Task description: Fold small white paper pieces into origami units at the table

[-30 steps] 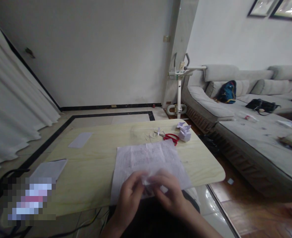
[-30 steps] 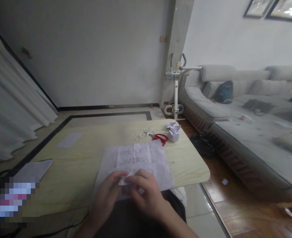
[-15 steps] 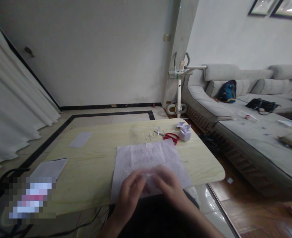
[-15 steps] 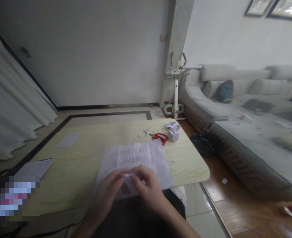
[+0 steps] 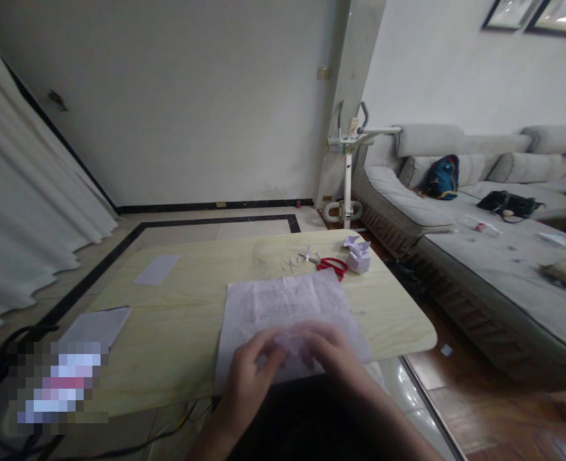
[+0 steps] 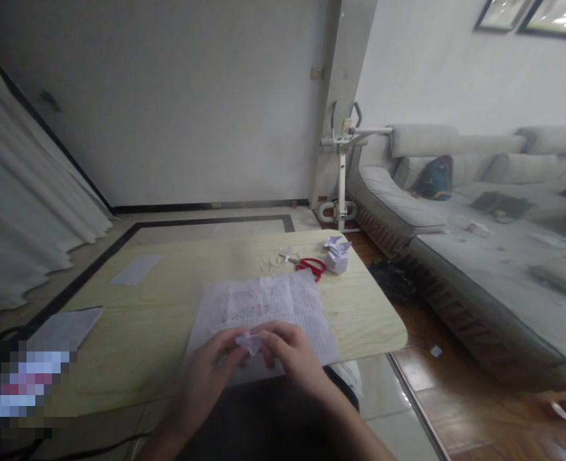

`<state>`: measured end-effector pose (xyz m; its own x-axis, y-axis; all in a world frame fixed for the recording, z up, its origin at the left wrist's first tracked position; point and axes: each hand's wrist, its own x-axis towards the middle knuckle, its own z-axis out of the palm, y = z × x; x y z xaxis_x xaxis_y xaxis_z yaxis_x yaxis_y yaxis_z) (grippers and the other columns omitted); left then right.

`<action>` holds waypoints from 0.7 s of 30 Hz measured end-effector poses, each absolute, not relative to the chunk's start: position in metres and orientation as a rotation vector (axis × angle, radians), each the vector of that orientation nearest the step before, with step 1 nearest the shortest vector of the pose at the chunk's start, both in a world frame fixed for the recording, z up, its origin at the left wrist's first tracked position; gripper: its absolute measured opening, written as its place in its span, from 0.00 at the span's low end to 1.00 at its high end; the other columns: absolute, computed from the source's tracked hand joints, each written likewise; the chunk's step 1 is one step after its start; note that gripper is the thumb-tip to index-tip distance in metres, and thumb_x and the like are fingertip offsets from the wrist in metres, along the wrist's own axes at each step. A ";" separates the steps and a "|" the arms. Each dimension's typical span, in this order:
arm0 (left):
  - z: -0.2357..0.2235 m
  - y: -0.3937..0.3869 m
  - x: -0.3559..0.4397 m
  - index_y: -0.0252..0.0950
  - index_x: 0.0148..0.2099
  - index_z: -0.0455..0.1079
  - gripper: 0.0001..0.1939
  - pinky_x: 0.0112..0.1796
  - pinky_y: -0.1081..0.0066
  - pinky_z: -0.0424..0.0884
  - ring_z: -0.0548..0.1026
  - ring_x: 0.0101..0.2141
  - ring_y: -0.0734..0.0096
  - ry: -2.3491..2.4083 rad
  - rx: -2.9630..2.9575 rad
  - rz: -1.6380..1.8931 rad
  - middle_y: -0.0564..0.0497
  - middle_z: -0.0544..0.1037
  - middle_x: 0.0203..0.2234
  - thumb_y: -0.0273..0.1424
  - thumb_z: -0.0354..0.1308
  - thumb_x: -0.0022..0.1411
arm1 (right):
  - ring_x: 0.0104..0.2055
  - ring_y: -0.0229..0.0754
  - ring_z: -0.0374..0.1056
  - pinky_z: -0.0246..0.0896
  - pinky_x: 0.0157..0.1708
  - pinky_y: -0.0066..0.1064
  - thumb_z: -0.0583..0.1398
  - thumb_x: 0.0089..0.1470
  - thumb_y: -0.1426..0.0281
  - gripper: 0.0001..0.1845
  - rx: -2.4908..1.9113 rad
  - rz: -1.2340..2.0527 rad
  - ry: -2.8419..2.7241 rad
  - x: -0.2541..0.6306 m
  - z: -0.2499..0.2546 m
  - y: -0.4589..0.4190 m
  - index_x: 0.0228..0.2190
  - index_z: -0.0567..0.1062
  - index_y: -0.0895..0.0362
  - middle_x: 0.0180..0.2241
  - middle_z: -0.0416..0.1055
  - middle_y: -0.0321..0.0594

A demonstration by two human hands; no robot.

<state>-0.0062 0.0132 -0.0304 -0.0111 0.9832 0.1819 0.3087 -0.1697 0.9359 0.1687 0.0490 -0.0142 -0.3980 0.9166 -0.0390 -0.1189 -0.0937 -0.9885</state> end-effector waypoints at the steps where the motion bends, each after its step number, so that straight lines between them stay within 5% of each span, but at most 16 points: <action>1: -0.030 0.013 -0.006 0.37 0.44 0.75 0.09 0.31 0.71 0.76 0.79 0.26 0.69 1.375 1.517 1.219 0.53 0.80 0.25 0.33 0.58 0.62 | 0.22 0.35 0.60 0.57 0.24 0.27 0.61 0.54 0.63 0.13 -0.923 1.618 -1.373 0.170 -0.013 0.048 0.34 0.81 0.60 0.18 0.64 0.32; 6: -0.021 0.014 -0.002 0.35 0.40 0.74 0.11 0.25 0.72 0.75 0.78 0.22 0.69 1.364 1.332 1.293 0.53 0.79 0.21 0.36 0.57 0.62 | 0.25 0.37 0.63 0.59 0.26 0.28 0.64 0.51 0.63 0.16 -0.898 1.573 -1.504 0.173 -0.014 0.046 0.40 0.80 0.58 0.24 0.71 0.35; 11: -0.024 0.012 0.000 0.34 0.40 0.72 0.14 0.24 0.72 0.76 0.78 0.22 0.69 1.367 1.310 1.259 0.53 0.78 0.21 0.40 0.55 0.63 | 0.25 0.37 0.62 0.58 0.24 0.27 0.67 0.47 0.65 0.10 -1.012 1.349 -1.564 0.166 -0.017 0.044 0.32 0.80 0.57 0.22 0.69 0.34; 15: -0.034 0.007 -0.006 0.36 0.46 0.67 0.11 0.27 0.72 0.76 0.79 0.26 0.68 1.437 1.464 1.294 0.51 0.79 0.27 0.36 0.52 0.66 | 0.24 0.38 0.63 0.58 0.24 0.27 0.66 0.48 0.67 0.07 -1.076 1.290 -1.508 0.165 -0.020 0.044 0.31 0.80 0.57 0.22 0.69 0.33; 21: -0.023 0.005 -0.014 0.39 0.38 0.68 0.03 0.29 0.72 0.70 0.75 0.28 0.70 1.451 2.101 1.206 0.53 0.76 0.27 0.28 0.53 0.65 | 0.25 0.38 0.62 0.57 0.24 0.28 0.65 0.49 0.65 0.09 -1.131 1.181 -1.541 0.165 -0.022 0.043 0.31 0.79 0.58 0.22 0.68 0.34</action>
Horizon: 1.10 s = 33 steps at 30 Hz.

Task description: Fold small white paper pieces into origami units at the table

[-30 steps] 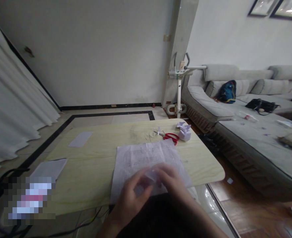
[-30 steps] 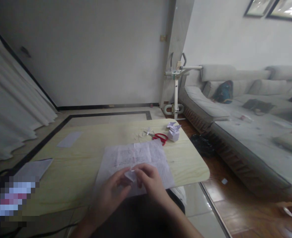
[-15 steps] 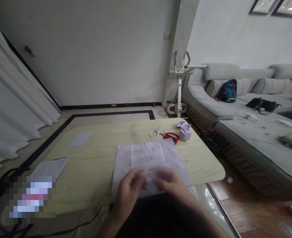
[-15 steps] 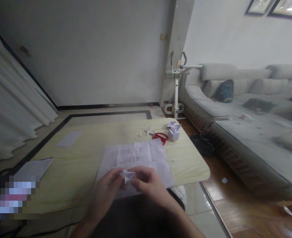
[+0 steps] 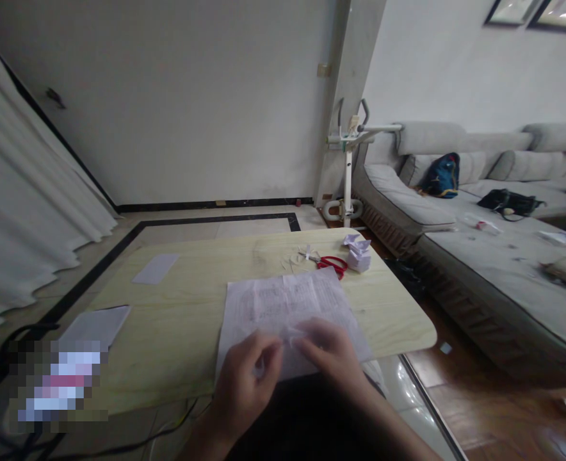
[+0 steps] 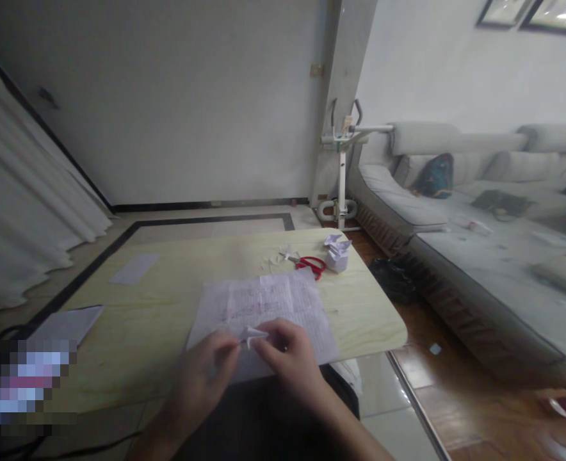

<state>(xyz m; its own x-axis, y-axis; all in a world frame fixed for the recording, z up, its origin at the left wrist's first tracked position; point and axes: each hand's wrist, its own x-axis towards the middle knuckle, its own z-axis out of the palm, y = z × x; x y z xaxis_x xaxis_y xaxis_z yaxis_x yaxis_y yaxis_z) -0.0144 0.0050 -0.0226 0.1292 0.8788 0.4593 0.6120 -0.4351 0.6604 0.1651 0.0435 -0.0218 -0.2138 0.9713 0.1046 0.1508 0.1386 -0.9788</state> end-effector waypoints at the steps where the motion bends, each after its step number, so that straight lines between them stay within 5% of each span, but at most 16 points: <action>1: -0.020 0.005 -0.014 0.39 0.37 0.68 0.03 0.28 0.73 0.69 0.74 0.26 0.71 1.443 2.126 1.175 0.54 0.76 0.26 0.28 0.53 0.64 | 0.24 0.37 0.61 0.56 0.24 0.27 0.65 0.50 0.65 0.09 -1.132 1.160 -1.558 0.165 -0.022 0.043 0.30 0.78 0.58 0.22 0.68 0.34; 33: -0.026 0.010 -0.007 0.37 0.34 0.69 0.07 0.29 0.72 0.65 0.73 0.26 0.71 1.519 2.154 1.073 0.53 0.75 0.25 0.24 0.52 0.64 | 0.21 0.35 0.57 0.51 0.22 0.27 0.61 0.52 0.67 0.09 -1.248 0.903 -1.771 0.159 -0.020 0.039 0.24 0.73 0.58 0.18 0.62 0.32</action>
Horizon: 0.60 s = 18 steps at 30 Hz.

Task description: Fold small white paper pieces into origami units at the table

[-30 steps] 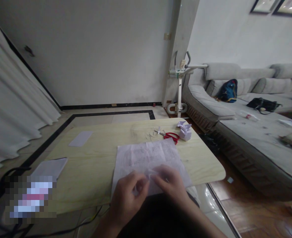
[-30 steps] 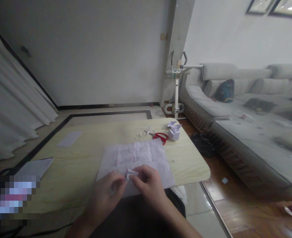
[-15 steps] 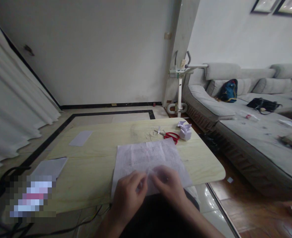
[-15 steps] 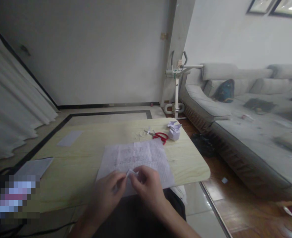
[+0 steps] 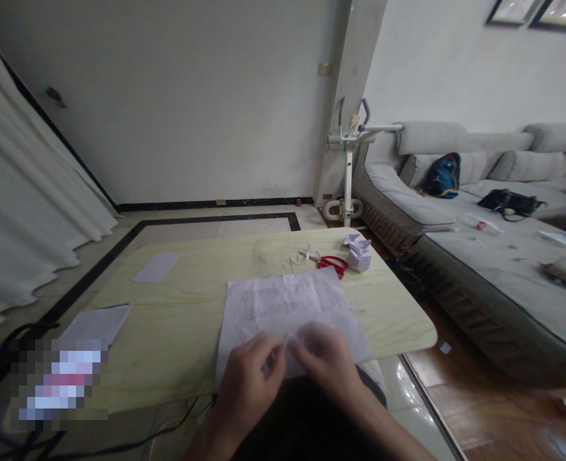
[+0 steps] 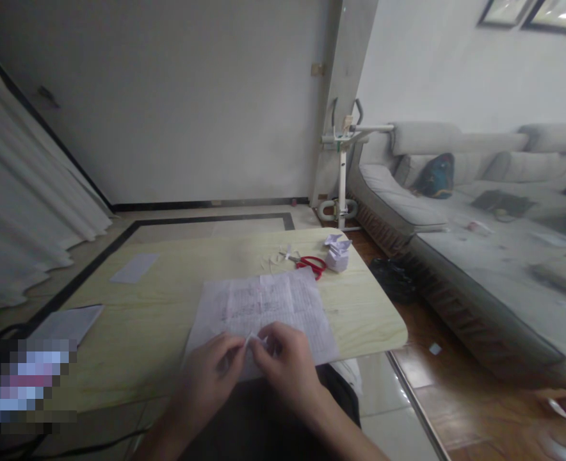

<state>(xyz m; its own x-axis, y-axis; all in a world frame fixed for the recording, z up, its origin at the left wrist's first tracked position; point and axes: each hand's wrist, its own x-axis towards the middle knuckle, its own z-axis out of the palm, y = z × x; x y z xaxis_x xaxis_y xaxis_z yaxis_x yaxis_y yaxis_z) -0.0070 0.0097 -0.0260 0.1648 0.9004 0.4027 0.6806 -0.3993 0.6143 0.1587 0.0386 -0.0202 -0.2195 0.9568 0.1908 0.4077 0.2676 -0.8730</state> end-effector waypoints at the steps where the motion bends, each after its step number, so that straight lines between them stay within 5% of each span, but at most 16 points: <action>1: -0.025 0.010 -0.007 0.37 0.35 0.69 0.07 0.29 0.73 0.66 0.73 0.26 0.71 1.511 2.136 1.064 0.53 0.75 0.25 0.25 0.52 0.65 | 0.21 0.35 0.57 0.51 0.22 0.27 0.61 0.52 0.67 0.10 -1.254 0.918 -1.762 0.159 -0.020 0.039 0.23 0.73 0.58 0.18 0.62 0.31; 18: -0.019 0.009 -0.010 0.37 0.35 0.70 0.08 0.28 0.73 0.67 0.74 0.27 0.70 1.513 2.078 1.006 0.52 0.76 0.25 0.28 0.52 0.65 | 0.22 0.35 0.55 0.50 0.22 0.27 0.60 0.53 0.67 0.11 -1.258 1.029 -1.738 0.160 -0.019 0.041 0.22 0.70 0.58 0.19 0.60 0.30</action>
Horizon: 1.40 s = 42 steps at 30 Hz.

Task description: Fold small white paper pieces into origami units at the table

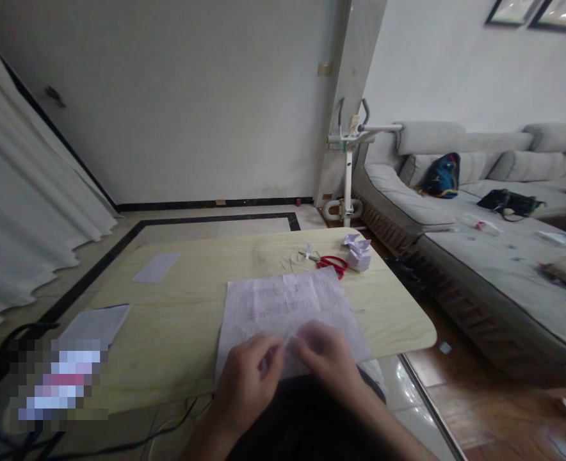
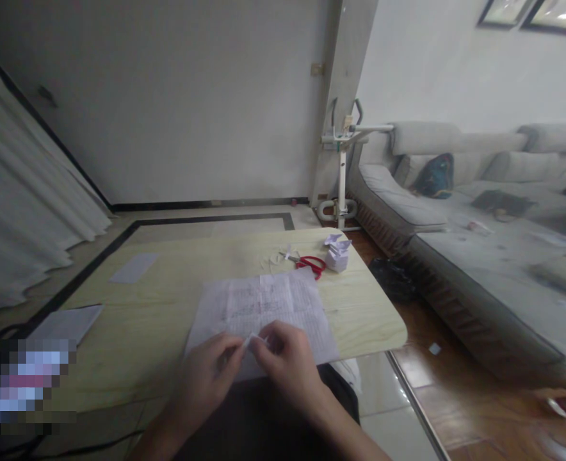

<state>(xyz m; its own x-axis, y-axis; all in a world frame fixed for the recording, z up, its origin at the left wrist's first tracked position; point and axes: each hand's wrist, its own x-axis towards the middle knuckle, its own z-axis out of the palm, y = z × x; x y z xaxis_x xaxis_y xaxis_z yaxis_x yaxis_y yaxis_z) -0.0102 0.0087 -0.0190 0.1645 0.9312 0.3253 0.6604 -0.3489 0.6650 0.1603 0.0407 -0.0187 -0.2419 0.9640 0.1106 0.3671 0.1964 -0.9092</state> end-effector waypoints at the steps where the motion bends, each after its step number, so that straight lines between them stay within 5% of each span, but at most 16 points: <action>1: -0.019 0.009 -0.010 0.37 0.35 0.70 0.07 0.29 0.73 0.67 0.74 0.27 0.70 1.520 2.069 1.008 0.52 0.76 0.25 0.28 0.52 0.65 | 0.22 0.35 0.55 0.50 0.22 0.27 0.60 0.53 0.67 0.11 -1.258 1.017 -1.746 0.160 -0.018 0.041 0.22 0.70 0.58 0.19 0.60 0.30; 42: -0.016 0.009 -0.010 0.39 0.32 0.69 0.08 0.26 0.71 0.65 0.74 0.24 0.69 1.617 2.363 0.931 0.54 0.75 0.22 0.25 0.52 0.62 | 0.20 0.36 0.57 0.45 0.22 0.28 0.58 0.50 0.70 0.10 -1.361 0.491 -2.047 0.157 -0.021 0.035 0.20 0.65 0.55 0.18 0.65 0.33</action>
<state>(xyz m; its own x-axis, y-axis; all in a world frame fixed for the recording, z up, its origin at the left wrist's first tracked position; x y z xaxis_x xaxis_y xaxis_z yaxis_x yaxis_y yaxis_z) -0.0098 0.0089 -0.0165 0.2352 0.8796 0.4135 0.7992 -0.4171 0.4327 0.1569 0.0346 -0.0210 -0.2731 0.9165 0.2924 0.6841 0.3987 -0.6107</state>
